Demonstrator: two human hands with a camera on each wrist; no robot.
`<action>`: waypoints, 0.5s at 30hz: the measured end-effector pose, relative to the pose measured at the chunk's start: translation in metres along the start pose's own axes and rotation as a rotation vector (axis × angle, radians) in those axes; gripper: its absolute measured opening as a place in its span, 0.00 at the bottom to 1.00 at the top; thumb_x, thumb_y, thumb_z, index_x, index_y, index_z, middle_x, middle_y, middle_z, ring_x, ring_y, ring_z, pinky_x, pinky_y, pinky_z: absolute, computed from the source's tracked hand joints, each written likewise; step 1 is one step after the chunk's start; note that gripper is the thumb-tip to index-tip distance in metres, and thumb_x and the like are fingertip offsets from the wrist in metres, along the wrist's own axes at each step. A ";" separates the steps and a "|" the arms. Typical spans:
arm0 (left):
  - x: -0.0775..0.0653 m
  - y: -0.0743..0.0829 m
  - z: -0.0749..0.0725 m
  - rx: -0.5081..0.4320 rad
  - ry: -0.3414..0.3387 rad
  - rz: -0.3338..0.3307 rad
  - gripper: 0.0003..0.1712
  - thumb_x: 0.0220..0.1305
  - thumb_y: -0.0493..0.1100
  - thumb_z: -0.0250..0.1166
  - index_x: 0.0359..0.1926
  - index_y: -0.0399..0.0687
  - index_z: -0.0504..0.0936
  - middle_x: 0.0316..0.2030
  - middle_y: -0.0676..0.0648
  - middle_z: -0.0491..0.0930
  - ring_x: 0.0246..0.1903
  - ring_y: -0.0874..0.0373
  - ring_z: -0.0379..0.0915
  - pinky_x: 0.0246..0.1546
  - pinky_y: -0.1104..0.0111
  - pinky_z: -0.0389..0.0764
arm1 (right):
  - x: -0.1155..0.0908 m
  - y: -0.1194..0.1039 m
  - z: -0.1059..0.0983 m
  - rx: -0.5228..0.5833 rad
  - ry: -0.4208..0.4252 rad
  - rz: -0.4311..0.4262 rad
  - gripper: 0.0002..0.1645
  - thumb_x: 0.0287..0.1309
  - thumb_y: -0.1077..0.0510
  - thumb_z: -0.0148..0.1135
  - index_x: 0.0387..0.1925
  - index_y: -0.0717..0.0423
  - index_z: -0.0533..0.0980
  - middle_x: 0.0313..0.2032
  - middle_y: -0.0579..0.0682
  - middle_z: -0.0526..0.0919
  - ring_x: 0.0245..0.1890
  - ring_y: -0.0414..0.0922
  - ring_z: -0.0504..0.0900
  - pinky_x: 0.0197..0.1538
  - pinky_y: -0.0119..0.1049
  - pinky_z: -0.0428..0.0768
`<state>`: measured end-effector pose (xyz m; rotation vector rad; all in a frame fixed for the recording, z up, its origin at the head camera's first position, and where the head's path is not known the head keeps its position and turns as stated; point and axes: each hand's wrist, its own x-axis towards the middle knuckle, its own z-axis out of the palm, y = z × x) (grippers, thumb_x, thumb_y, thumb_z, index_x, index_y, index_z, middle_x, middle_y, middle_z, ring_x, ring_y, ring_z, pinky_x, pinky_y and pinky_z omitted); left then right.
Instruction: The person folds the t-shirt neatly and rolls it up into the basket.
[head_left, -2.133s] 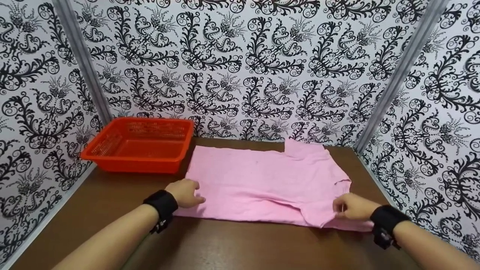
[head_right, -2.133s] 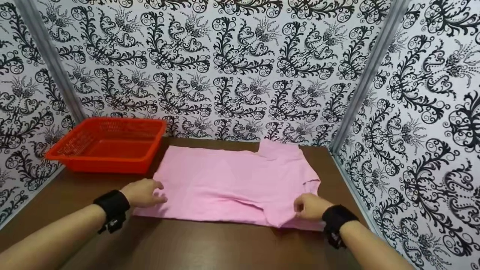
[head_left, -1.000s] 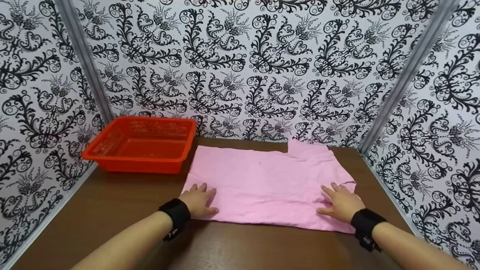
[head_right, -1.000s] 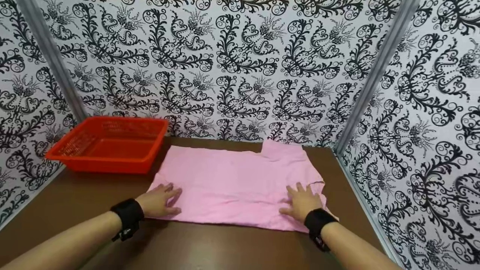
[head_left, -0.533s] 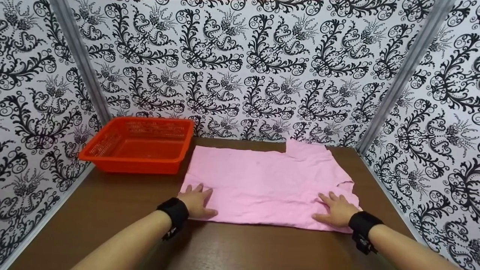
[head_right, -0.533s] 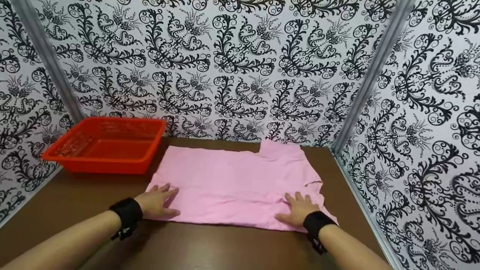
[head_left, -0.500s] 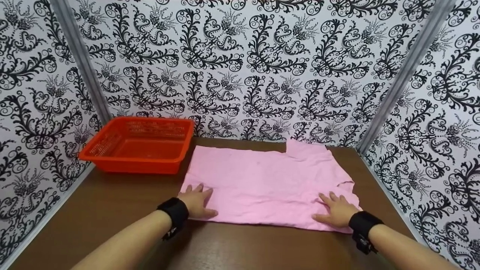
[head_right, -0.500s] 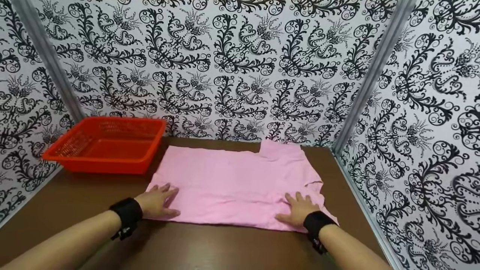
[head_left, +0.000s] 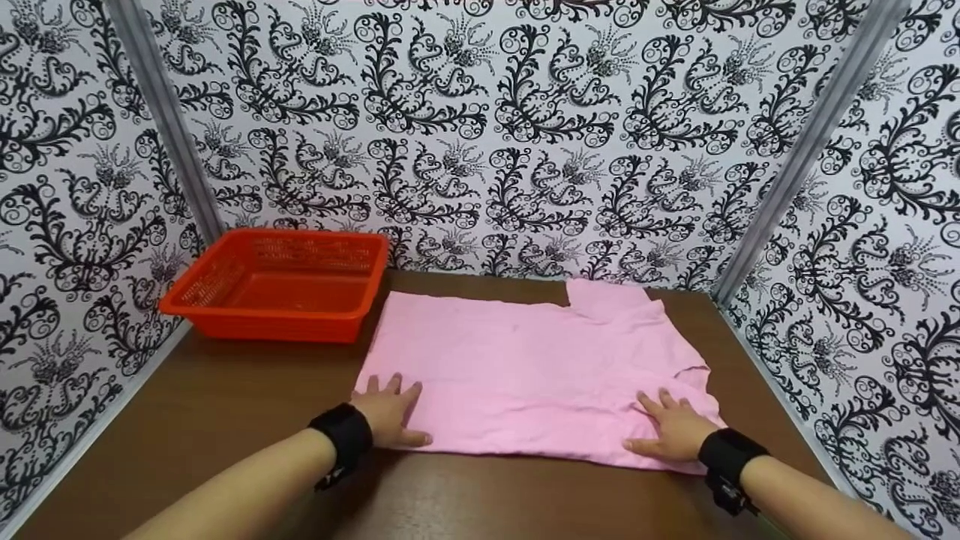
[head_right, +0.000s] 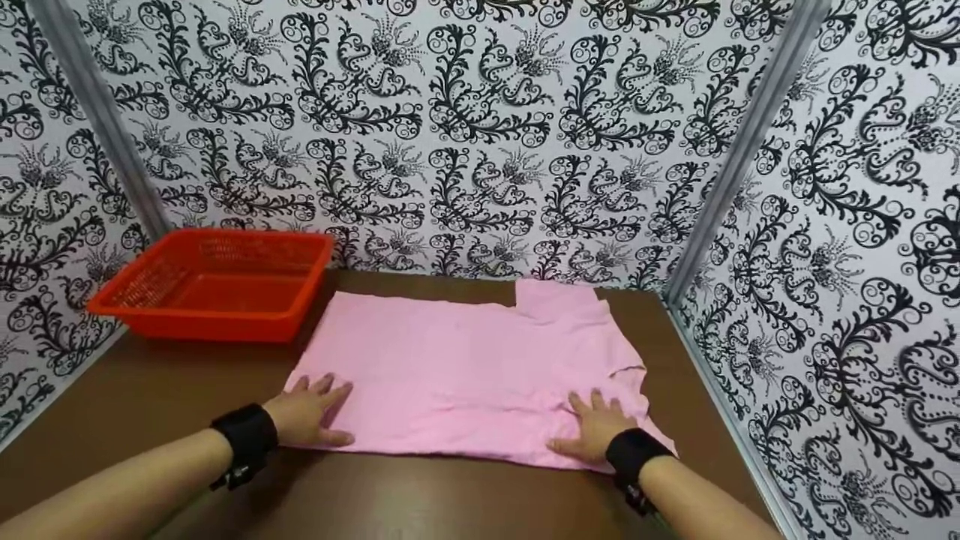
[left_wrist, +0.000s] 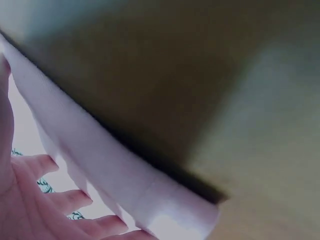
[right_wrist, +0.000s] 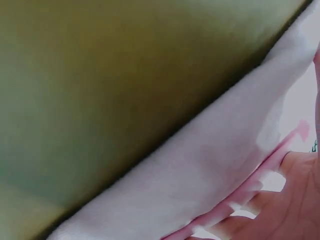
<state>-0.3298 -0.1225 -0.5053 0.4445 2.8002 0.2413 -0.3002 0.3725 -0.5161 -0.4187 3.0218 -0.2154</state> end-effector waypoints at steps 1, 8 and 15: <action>-0.005 0.001 0.001 0.008 0.006 0.004 0.58 0.43 0.78 0.59 0.72 0.59 0.55 0.72 0.37 0.49 0.68 0.28 0.40 0.60 0.33 0.48 | -0.004 -0.002 0.000 0.001 0.000 0.000 0.61 0.44 0.22 0.55 0.66 0.62 0.62 0.62 0.79 0.58 0.57 0.81 0.58 0.56 0.71 0.59; -0.034 0.007 0.012 0.032 0.008 0.020 0.58 0.44 0.79 0.58 0.72 0.56 0.55 0.71 0.34 0.50 0.66 0.25 0.42 0.56 0.31 0.51 | -0.034 -0.019 -0.002 -0.014 0.010 -0.009 0.60 0.42 0.22 0.58 0.65 0.63 0.63 0.61 0.79 0.61 0.54 0.82 0.62 0.53 0.69 0.64; -0.072 0.021 0.012 0.061 -0.033 0.020 0.59 0.43 0.79 0.59 0.70 0.52 0.58 0.68 0.31 0.55 0.63 0.22 0.48 0.51 0.30 0.58 | -0.068 -0.035 -0.002 -0.009 -0.002 -0.015 0.61 0.41 0.23 0.60 0.66 0.62 0.63 0.60 0.80 0.60 0.52 0.83 0.62 0.51 0.70 0.66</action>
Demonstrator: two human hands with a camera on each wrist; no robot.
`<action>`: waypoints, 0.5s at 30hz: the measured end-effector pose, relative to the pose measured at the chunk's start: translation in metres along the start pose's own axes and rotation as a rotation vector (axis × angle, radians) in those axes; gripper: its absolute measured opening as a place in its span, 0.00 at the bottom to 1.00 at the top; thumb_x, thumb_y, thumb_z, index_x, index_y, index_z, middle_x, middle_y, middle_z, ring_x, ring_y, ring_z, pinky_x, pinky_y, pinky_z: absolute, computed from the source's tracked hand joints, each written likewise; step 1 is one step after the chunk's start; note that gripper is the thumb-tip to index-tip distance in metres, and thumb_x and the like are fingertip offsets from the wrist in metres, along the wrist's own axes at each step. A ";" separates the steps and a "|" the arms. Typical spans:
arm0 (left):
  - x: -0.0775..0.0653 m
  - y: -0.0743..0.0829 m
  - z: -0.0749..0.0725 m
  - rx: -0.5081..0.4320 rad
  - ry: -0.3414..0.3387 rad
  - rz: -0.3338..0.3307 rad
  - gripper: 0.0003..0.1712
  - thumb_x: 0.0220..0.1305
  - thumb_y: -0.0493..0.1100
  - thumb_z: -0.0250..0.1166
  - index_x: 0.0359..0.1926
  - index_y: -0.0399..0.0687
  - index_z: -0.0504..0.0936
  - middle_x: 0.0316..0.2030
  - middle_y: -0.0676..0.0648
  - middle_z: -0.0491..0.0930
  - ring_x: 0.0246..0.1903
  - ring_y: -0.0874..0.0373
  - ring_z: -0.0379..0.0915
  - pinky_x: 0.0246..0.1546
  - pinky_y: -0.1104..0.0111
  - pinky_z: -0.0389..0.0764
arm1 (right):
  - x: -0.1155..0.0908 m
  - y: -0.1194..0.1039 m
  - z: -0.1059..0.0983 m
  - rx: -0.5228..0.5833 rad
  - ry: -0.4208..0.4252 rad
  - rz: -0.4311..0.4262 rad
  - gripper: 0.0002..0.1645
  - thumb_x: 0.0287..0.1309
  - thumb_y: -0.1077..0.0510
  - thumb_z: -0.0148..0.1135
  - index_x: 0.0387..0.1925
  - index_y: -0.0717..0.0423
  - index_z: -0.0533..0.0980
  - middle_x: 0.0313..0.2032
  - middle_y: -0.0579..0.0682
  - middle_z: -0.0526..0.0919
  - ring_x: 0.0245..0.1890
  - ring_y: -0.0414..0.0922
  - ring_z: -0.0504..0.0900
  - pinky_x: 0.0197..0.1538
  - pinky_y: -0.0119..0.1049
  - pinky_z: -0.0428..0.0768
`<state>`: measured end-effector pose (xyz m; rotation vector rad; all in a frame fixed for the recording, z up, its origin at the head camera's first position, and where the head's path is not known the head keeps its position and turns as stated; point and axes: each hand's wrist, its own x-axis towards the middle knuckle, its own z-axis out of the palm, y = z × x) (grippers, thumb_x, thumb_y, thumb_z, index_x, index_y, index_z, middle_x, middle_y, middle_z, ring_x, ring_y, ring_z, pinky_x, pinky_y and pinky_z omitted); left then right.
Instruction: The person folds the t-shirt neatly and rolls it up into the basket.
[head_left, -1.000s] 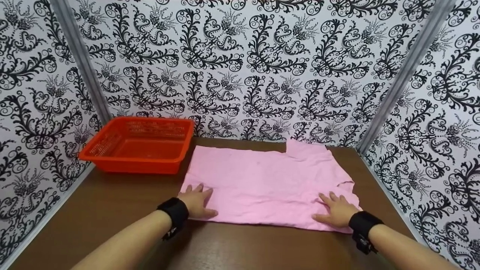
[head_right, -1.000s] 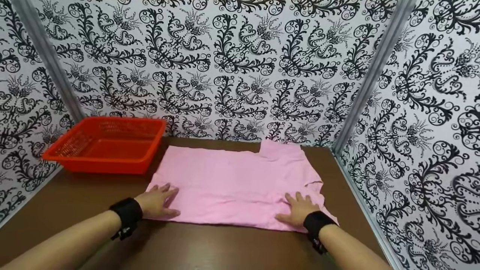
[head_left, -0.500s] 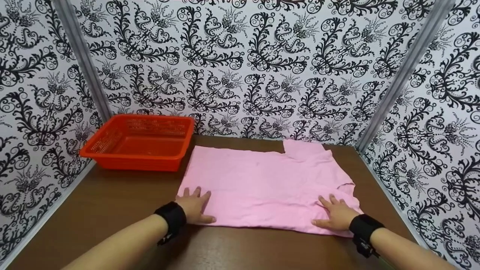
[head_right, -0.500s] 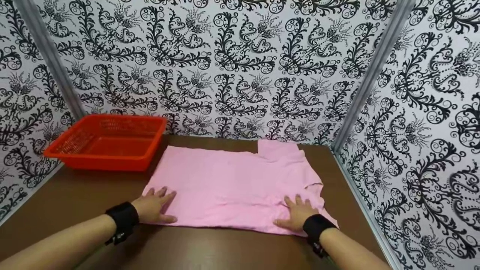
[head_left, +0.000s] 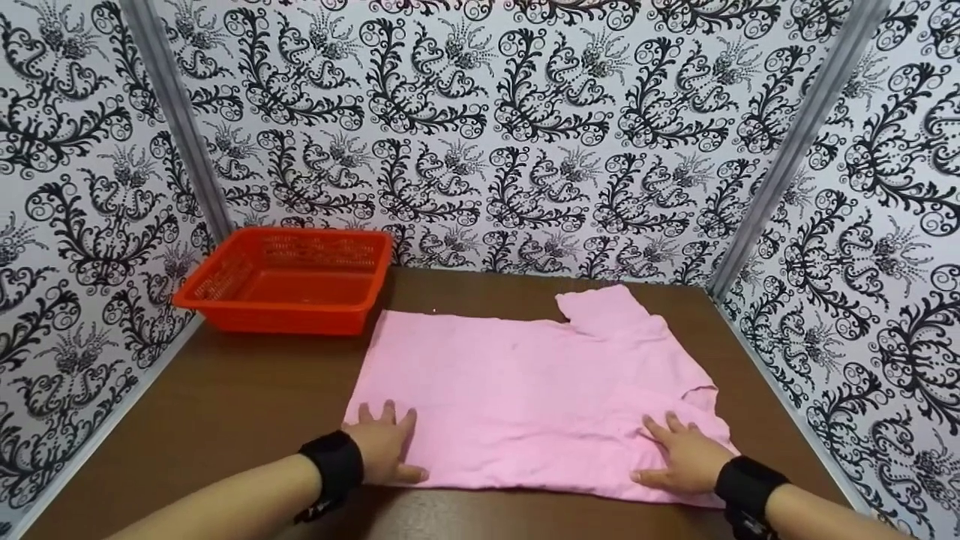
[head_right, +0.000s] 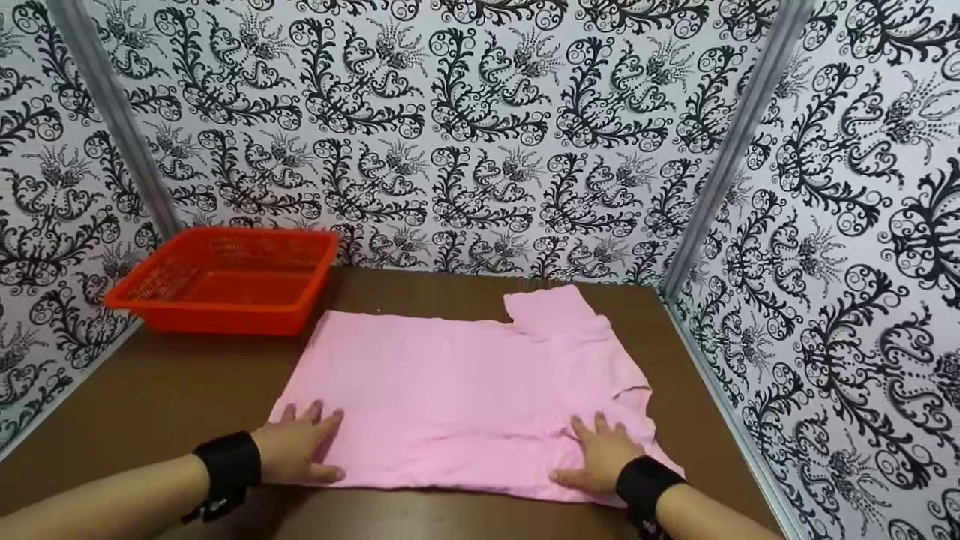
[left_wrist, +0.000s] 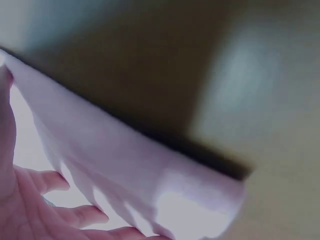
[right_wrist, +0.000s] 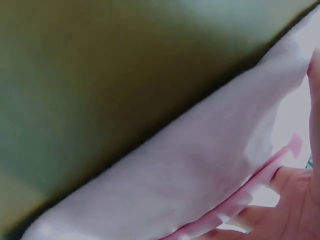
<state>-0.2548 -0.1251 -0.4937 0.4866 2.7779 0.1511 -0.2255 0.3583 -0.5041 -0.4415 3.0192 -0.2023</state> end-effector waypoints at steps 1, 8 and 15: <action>-0.004 0.002 0.001 0.009 0.004 0.002 0.59 0.43 0.79 0.59 0.70 0.52 0.59 0.67 0.30 0.56 0.62 0.22 0.50 0.50 0.30 0.59 | -0.004 -0.002 -0.001 0.004 -0.004 0.003 0.62 0.40 0.23 0.60 0.66 0.61 0.63 0.60 0.80 0.60 0.52 0.83 0.62 0.50 0.70 0.66; -0.027 0.011 0.008 0.026 0.040 0.019 0.60 0.40 0.79 0.61 0.68 0.48 0.61 0.64 0.28 0.60 0.58 0.19 0.54 0.42 0.30 0.65 | -0.023 -0.008 -0.001 0.008 -0.004 -0.018 0.62 0.37 0.23 0.63 0.64 0.63 0.65 0.58 0.81 0.62 0.49 0.83 0.64 0.48 0.70 0.67; -0.020 0.004 0.002 0.010 0.139 0.121 0.46 0.38 0.78 0.63 0.48 0.48 0.74 0.37 0.40 0.73 0.33 0.37 0.73 0.28 0.48 0.75 | -0.023 -0.008 -0.007 0.023 0.003 -0.032 0.62 0.33 0.23 0.66 0.61 0.63 0.69 0.55 0.76 0.70 0.52 0.72 0.72 0.51 0.62 0.71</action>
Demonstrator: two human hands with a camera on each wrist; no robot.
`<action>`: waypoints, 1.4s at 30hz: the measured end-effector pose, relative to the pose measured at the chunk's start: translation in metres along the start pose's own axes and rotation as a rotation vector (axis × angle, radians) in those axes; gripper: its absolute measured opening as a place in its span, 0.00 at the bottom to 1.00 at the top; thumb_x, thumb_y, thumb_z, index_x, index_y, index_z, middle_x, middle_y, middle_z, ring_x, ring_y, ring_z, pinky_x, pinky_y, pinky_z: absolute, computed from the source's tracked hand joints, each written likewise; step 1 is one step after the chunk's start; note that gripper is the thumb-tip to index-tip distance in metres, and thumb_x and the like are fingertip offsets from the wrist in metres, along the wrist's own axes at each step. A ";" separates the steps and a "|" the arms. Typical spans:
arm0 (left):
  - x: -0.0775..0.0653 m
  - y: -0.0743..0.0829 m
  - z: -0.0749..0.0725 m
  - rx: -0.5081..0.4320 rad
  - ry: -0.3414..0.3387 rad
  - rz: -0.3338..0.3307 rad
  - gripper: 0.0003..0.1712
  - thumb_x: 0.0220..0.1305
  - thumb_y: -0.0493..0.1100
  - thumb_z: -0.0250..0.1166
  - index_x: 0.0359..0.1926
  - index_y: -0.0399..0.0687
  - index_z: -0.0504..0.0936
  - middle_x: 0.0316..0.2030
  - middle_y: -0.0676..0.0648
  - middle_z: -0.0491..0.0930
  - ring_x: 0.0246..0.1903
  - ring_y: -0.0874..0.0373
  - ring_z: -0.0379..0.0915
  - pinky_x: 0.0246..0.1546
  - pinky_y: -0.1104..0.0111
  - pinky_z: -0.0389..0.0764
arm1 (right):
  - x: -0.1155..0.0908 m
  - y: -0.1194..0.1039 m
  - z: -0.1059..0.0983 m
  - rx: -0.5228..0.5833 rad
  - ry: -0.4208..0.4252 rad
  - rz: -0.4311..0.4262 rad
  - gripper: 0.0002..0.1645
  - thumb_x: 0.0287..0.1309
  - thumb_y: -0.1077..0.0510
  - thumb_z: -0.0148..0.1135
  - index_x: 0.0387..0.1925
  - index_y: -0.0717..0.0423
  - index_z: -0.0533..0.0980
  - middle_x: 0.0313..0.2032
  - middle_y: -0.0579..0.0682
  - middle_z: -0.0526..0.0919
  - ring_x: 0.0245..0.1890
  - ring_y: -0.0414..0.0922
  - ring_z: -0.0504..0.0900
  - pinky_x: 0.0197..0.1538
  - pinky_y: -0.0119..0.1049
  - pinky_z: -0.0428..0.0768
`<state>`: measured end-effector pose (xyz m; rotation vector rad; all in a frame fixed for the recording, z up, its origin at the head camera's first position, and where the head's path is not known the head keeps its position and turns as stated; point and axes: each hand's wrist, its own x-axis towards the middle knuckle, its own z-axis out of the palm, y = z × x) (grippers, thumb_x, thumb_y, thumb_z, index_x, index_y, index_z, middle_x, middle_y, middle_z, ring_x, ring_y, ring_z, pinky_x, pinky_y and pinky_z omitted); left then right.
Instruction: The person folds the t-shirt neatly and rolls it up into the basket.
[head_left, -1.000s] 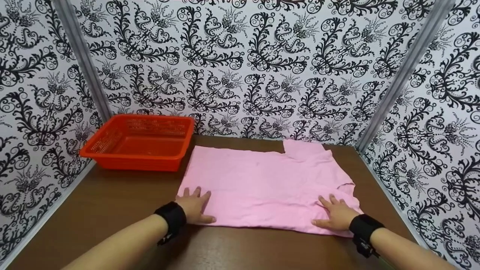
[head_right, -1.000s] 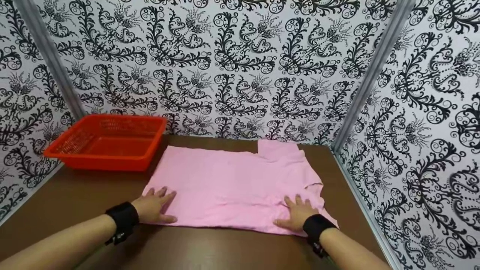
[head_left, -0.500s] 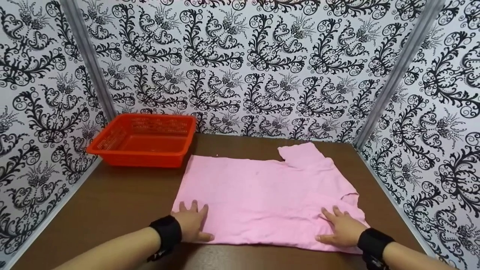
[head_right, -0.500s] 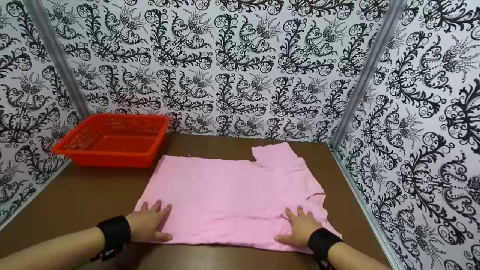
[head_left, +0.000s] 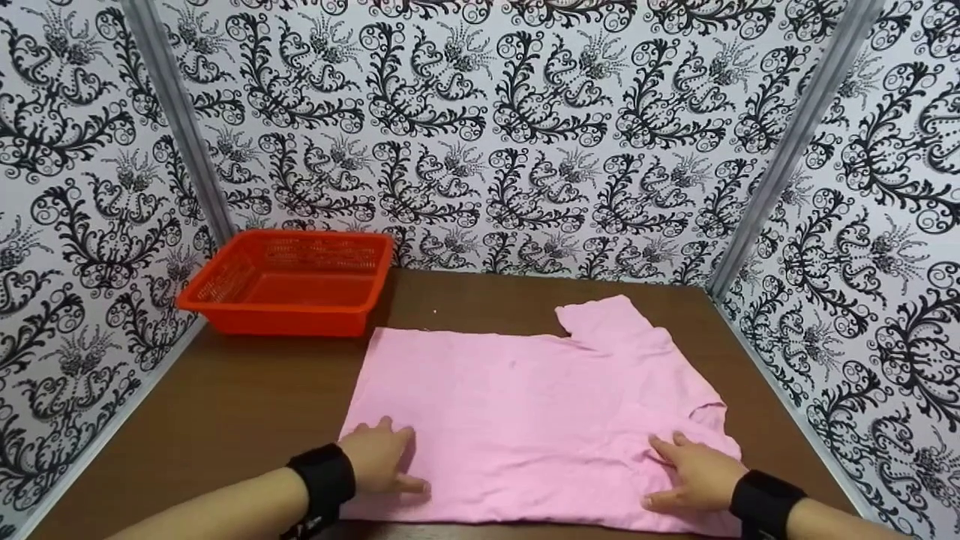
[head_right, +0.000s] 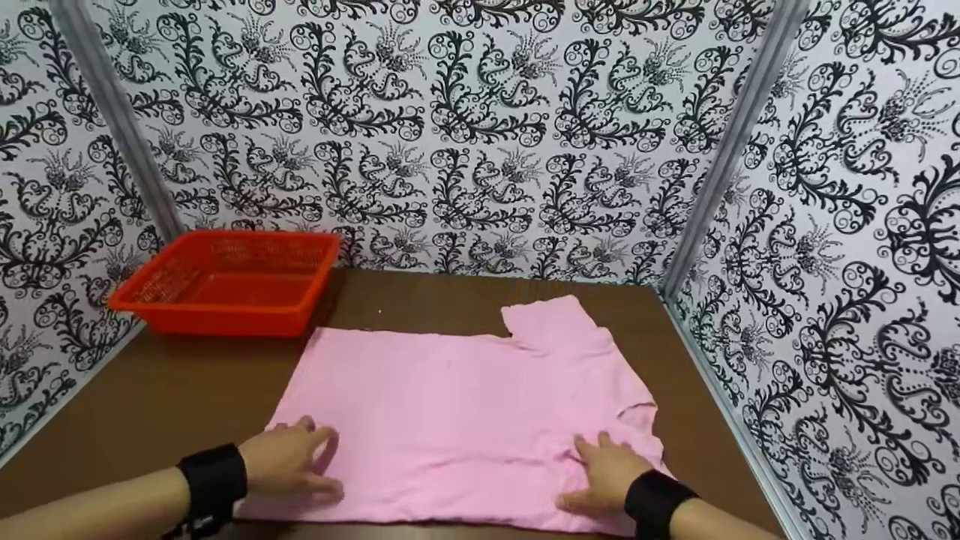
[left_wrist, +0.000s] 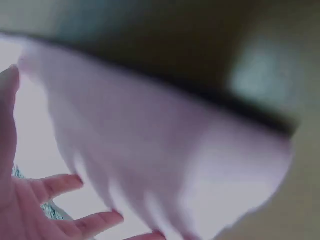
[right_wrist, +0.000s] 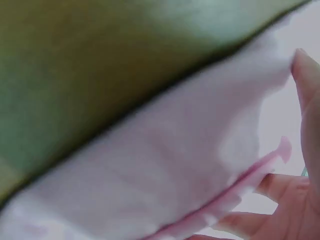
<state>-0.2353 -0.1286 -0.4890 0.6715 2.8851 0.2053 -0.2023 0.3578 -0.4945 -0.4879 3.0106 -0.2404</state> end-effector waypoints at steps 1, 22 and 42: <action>0.007 -0.003 -0.004 -0.008 0.022 0.000 0.45 0.39 0.78 0.63 0.47 0.49 0.74 0.37 0.40 0.73 0.32 0.39 0.74 0.29 0.49 0.75 | 0.005 0.001 -0.006 0.010 0.000 0.008 0.61 0.32 0.24 0.66 0.61 0.63 0.69 0.55 0.74 0.71 0.53 0.69 0.73 0.52 0.61 0.70; 0.109 -0.076 -0.049 -0.020 0.186 -0.022 0.15 0.54 0.39 0.66 0.44 0.39 0.81 0.39 0.41 0.84 0.39 0.46 0.80 0.46 0.52 0.77 | 0.143 0.087 -0.083 0.064 0.195 0.157 0.58 0.31 0.26 0.69 0.63 0.52 0.69 0.55 0.62 0.76 0.51 0.65 0.75 0.41 0.59 0.76; 0.149 -0.091 -0.030 0.120 0.274 -0.046 0.06 0.61 0.32 0.59 0.40 0.34 0.78 0.36 0.35 0.80 0.39 0.41 0.78 0.47 0.50 0.77 | 0.224 0.118 -0.071 0.126 0.129 0.113 0.30 0.50 0.52 0.68 0.54 0.62 0.76 0.49 0.64 0.80 0.49 0.63 0.78 0.50 0.59 0.73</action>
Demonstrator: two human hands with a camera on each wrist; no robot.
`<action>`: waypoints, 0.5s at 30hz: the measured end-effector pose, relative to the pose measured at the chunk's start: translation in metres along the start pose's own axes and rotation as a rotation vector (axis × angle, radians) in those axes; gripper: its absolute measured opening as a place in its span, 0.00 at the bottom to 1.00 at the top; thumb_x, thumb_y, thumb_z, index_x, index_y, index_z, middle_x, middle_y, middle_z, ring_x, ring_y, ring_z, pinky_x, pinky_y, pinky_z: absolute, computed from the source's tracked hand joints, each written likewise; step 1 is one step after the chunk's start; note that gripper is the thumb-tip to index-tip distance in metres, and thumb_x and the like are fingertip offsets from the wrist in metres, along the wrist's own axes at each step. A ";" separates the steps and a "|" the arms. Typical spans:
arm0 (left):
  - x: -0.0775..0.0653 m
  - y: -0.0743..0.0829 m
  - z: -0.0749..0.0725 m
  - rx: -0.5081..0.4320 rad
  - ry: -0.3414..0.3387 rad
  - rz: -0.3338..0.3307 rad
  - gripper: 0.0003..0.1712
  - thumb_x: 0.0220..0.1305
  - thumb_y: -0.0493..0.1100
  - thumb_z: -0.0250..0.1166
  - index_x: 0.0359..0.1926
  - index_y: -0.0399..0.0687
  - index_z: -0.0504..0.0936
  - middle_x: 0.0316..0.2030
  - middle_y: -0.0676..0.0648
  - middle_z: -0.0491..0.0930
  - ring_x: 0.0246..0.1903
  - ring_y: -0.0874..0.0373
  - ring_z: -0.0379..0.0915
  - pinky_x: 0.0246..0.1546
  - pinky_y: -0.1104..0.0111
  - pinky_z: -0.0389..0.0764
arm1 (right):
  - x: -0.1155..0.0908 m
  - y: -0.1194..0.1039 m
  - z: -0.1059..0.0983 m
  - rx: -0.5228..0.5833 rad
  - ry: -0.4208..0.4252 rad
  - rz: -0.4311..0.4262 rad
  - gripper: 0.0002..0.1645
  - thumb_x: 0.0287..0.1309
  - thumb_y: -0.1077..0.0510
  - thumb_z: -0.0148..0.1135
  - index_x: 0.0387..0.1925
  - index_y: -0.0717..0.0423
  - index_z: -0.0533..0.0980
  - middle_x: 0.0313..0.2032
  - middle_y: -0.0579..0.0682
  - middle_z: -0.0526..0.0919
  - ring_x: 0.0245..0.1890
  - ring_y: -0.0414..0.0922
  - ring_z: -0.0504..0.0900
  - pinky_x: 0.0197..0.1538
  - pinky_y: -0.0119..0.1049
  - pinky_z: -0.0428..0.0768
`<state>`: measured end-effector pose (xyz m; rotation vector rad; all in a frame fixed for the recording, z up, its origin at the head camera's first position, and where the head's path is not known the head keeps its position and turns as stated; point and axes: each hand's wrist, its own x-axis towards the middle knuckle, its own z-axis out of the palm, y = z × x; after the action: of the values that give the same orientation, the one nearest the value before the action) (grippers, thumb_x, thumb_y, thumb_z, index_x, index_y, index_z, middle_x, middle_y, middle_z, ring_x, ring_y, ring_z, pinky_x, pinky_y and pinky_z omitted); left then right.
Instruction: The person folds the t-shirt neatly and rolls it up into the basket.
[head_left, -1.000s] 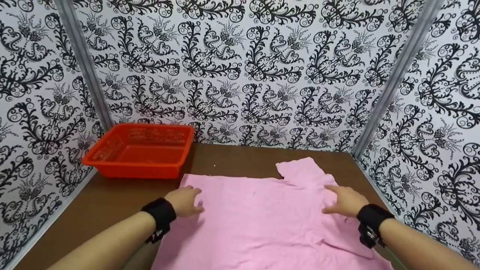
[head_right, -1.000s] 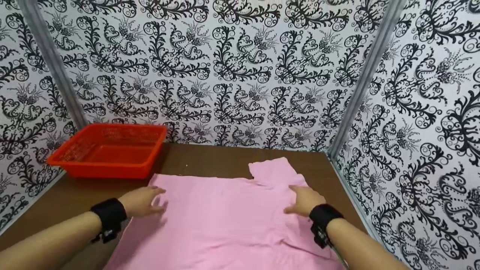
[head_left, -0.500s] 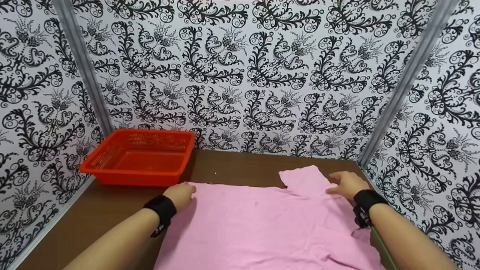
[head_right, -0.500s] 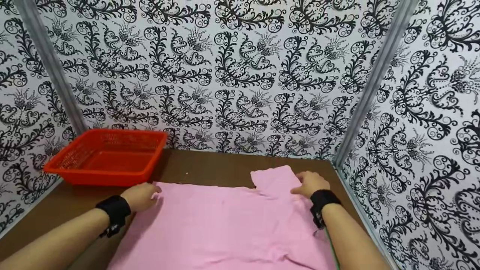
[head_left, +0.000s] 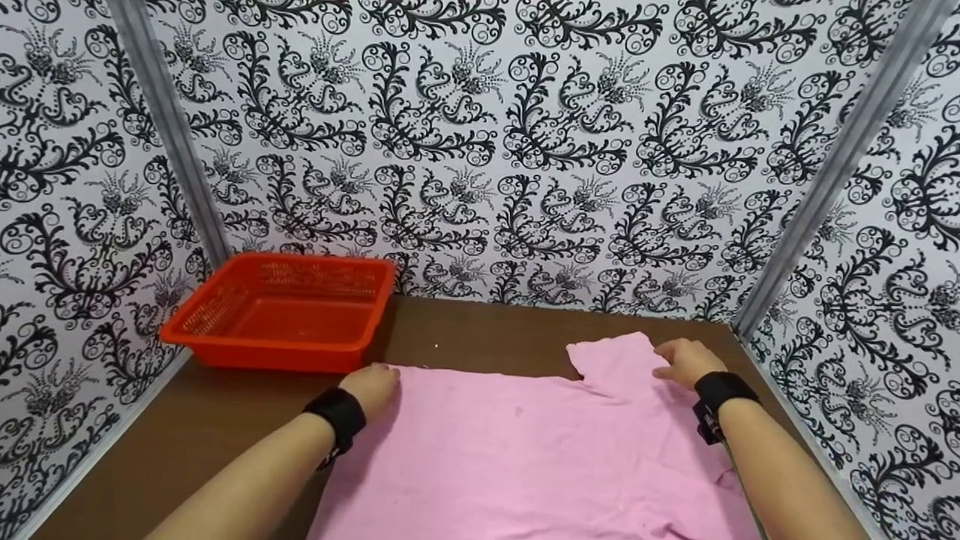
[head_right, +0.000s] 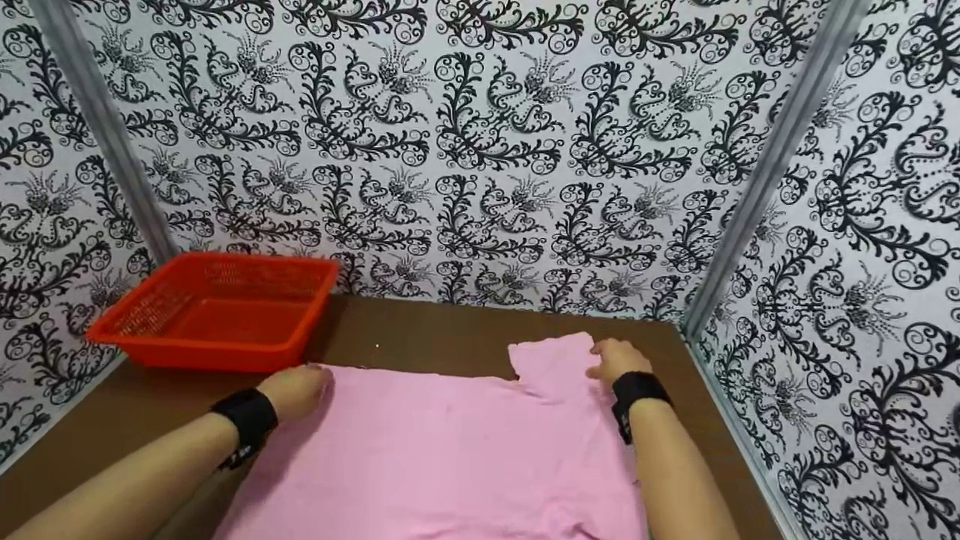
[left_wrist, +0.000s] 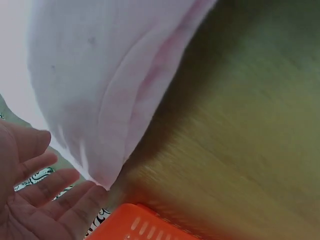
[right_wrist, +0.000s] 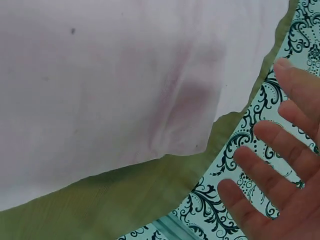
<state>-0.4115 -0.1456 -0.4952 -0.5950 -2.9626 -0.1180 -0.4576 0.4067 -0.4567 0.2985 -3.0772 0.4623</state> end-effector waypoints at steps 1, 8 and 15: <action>0.001 -0.002 0.004 0.003 0.002 0.001 0.07 0.61 0.32 0.58 0.41 0.34 0.78 0.37 0.34 0.80 0.40 0.40 0.78 0.48 0.50 0.76 | 0.003 0.001 0.003 0.000 -0.011 -0.011 0.29 0.51 0.53 0.67 0.54 0.64 0.75 0.50 0.66 0.79 0.50 0.64 0.76 0.51 0.59 0.71; 0.008 -0.011 0.022 0.073 -0.035 -0.029 0.15 0.62 0.35 0.58 0.48 0.30 0.75 0.48 0.30 0.76 0.51 0.38 0.73 0.56 0.50 0.71 | 0.018 0.005 0.028 0.042 -0.057 -0.056 0.25 0.59 0.56 0.59 0.54 0.67 0.72 0.54 0.71 0.73 0.56 0.68 0.70 0.58 0.60 0.65; 0.012 0.001 0.004 0.010 -0.113 -0.082 0.30 0.56 0.38 0.62 0.58 0.26 0.68 0.58 0.27 0.67 0.54 0.33 0.69 0.54 0.49 0.72 | 0.020 0.004 0.032 0.053 -0.089 -0.131 0.16 0.59 0.60 0.55 0.46 0.66 0.76 0.48 0.70 0.76 0.53 0.67 0.72 0.57 0.59 0.67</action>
<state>-0.4223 -0.1396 -0.4977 -0.4947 -3.0955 -0.0790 -0.4777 0.3973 -0.4870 0.5325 -3.1076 0.5403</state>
